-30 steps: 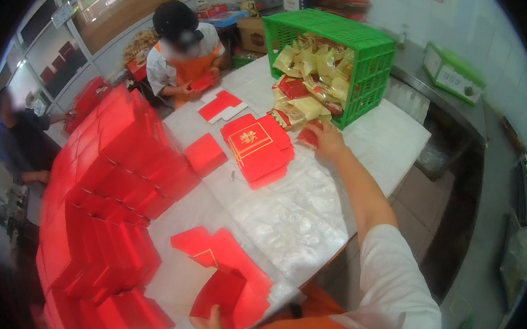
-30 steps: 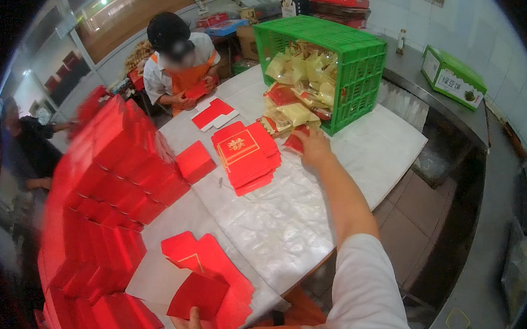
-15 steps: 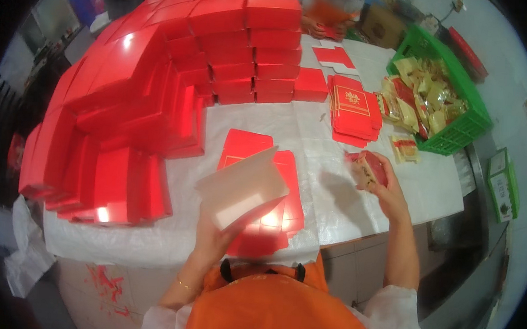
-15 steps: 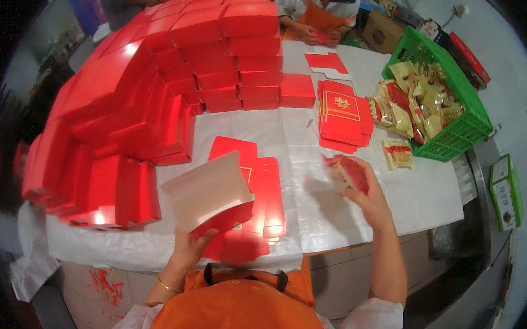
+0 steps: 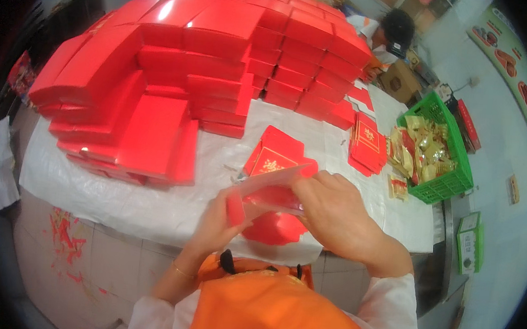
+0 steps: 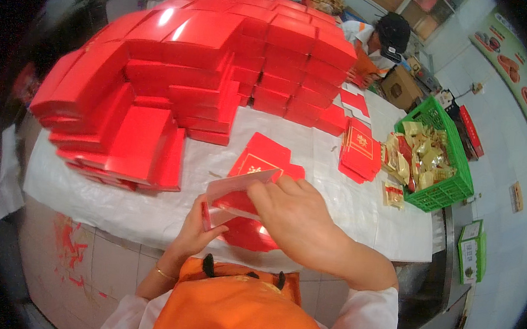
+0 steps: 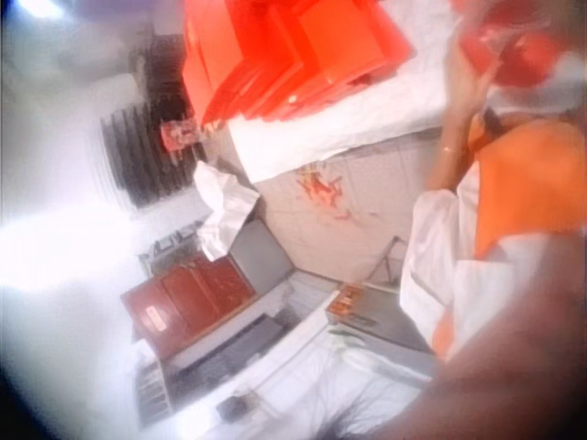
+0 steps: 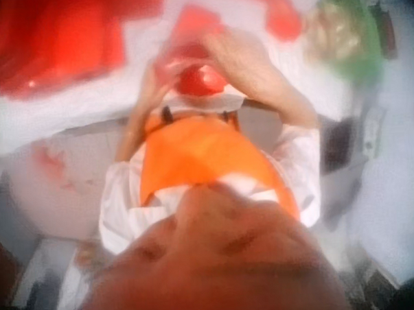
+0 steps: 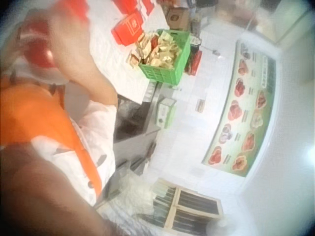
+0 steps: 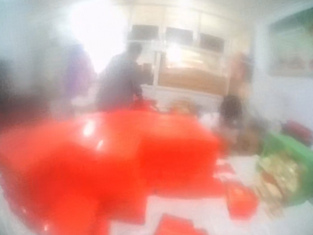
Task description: The person folds red cardboard boxes by hand, inserts gold-wrapped packets into the boxes, and stacks the completed boxes on a large work table.
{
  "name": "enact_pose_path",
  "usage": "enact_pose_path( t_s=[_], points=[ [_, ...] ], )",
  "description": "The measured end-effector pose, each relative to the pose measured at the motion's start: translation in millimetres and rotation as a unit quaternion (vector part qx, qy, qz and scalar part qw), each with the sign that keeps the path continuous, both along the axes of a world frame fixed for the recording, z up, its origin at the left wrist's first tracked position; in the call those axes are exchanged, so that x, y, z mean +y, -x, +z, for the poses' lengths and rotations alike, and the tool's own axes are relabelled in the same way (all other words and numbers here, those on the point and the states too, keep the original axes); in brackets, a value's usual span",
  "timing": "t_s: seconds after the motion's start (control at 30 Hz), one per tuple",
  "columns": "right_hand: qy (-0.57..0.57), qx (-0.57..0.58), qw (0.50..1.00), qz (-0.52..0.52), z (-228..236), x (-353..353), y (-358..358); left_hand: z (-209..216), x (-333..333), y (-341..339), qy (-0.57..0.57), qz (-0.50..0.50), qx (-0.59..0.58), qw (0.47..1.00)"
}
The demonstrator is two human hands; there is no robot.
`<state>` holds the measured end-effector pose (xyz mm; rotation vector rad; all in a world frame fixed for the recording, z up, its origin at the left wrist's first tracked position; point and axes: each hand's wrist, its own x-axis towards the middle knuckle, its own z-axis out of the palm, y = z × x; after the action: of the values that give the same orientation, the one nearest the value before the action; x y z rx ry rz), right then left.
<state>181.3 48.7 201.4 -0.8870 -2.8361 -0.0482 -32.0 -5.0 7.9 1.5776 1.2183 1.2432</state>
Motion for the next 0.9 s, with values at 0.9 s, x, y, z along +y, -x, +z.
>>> enact_pose_path(
  t_s=[0.9],
  points=[
    [0.513, 0.518, 0.673, -0.125, -135.4, 28.4, 49.4, -0.7, 14.7, 9.9, 0.088, 0.112, -0.354, 0.924]
  ],
)
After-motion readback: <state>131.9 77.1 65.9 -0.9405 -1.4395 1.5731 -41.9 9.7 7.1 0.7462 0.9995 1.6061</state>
